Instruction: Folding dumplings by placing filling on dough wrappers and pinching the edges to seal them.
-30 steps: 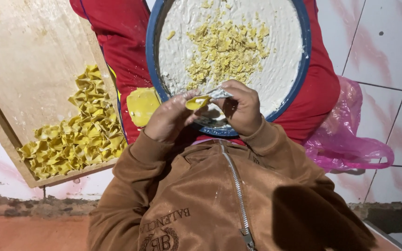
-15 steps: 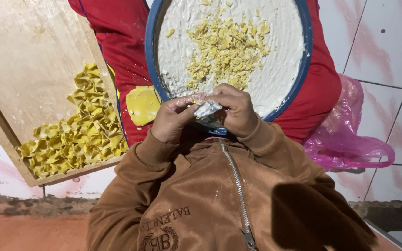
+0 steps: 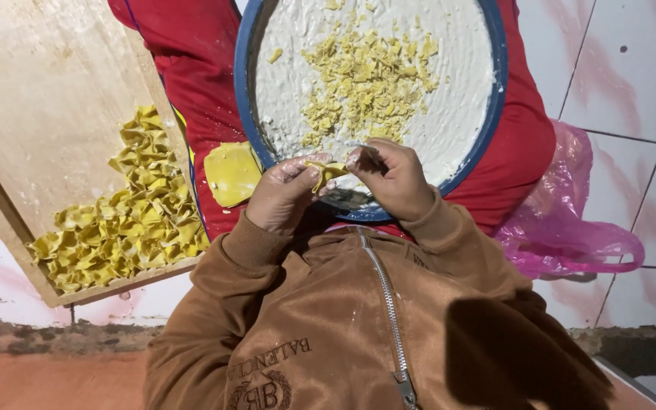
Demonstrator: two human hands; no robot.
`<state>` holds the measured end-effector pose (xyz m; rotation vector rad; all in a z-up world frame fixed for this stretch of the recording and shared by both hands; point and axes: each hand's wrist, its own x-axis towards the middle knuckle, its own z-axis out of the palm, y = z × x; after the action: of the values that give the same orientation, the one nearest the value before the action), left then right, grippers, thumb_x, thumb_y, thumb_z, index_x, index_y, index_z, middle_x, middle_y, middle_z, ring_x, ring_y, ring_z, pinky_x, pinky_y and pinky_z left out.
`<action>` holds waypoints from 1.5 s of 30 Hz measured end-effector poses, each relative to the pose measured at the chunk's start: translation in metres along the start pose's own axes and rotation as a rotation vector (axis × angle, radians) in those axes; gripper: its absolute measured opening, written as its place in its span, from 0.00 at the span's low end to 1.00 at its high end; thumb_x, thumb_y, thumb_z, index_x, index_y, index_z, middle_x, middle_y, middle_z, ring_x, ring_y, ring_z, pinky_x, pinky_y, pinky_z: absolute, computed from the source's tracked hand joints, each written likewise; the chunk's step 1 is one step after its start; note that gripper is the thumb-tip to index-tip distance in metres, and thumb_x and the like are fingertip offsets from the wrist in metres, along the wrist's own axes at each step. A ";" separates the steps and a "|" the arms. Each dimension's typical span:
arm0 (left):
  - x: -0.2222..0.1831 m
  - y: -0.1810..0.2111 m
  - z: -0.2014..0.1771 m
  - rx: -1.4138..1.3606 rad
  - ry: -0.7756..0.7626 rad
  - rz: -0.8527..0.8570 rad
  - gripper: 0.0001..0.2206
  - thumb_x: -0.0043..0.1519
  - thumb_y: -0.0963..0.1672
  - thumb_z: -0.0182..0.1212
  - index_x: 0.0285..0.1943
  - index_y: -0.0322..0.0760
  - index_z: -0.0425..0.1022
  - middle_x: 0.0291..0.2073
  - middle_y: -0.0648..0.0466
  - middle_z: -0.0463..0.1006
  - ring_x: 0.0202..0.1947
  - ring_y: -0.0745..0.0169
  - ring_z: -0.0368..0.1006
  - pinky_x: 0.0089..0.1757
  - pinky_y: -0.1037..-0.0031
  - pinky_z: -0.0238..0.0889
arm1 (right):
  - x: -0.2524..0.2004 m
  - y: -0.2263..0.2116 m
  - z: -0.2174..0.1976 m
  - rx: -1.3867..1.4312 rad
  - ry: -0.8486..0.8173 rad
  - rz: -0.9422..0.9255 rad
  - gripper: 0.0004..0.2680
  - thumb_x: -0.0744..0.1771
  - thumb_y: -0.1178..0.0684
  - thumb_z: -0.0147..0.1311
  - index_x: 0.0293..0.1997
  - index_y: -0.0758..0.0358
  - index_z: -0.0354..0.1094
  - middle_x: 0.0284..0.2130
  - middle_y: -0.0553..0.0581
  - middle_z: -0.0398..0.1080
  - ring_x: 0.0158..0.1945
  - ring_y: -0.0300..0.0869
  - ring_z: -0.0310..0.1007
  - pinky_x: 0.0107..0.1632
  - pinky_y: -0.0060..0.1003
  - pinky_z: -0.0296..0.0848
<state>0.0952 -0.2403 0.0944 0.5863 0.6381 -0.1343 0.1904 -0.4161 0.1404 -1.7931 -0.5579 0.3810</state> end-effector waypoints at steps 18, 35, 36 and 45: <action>-0.023 0.015 0.026 0.784 -0.015 0.774 0.13 0.63 0.35 0.62 0.57 0.25 0.78 0.48 0.34 0.80 0.55 0.39 0.75 0.58 0.53 0.66 | 0.009 -0.044 0.021 -0.062 0.171 -0.045 0.08 0.62 0.60 0.71 0.39 0.69 0.74 0.26 0.58 0.71 0.21 0.39 0.63 0.25 0.31 0.63; -0.014 0.009 0.015 0.775 -0.039 0.821 0.14 0.63 0.35 0.61 0.57 0.20 0.74 0.52 0.32 0.77 0.55 0.35 0.74 0.54 0.54 0.69 | 0.013 -0.022 0.031 -0.123 0.147 -0.132 0.05 0.63 0.64 0.66 0.40 0.69 0.78 0.30 0.63 0.76 0.30 0.51 0.78 0.29 0.37 0.72; -0.016 0.013 0.014 0.577 -0.077 0.692 0.15 0.64 0.34 0.56 0.61 0.20 0.71 0.55 0.34 0.75 0.55 0.45 0.74 0.54 0.57 0.70 | 0.014 -0.027 0.030 -0.064 0.118 -0.112 0.07 0.63 0.63 0.66 0.42 0.70 0.77 0.31 0.65 0.76 0.32 0.51 0.78 0.30 0.39 0.73; -0.015 0.068 -0.066 0.363 0.157 0.688 0.12 0.64 0.36 0.60 0.54 0.34 0.66 0.44 0.45 0.76 0.39 0.57 0.80 0.41 0.73 0.74 | -0.006 0.001 0.009 -0.011 0.184 0.037 0.06 0.66 0.66 0.64 0.47 0.72 0.77 0.43 0.67 0.77 0.57 0.50 0.72 0.56 0.43 0.73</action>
<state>0.0681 -0.1477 0.0930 1.1451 0.5345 0.4543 0.1803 -0.4123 0.1366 -1.8285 -0.3986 0.2352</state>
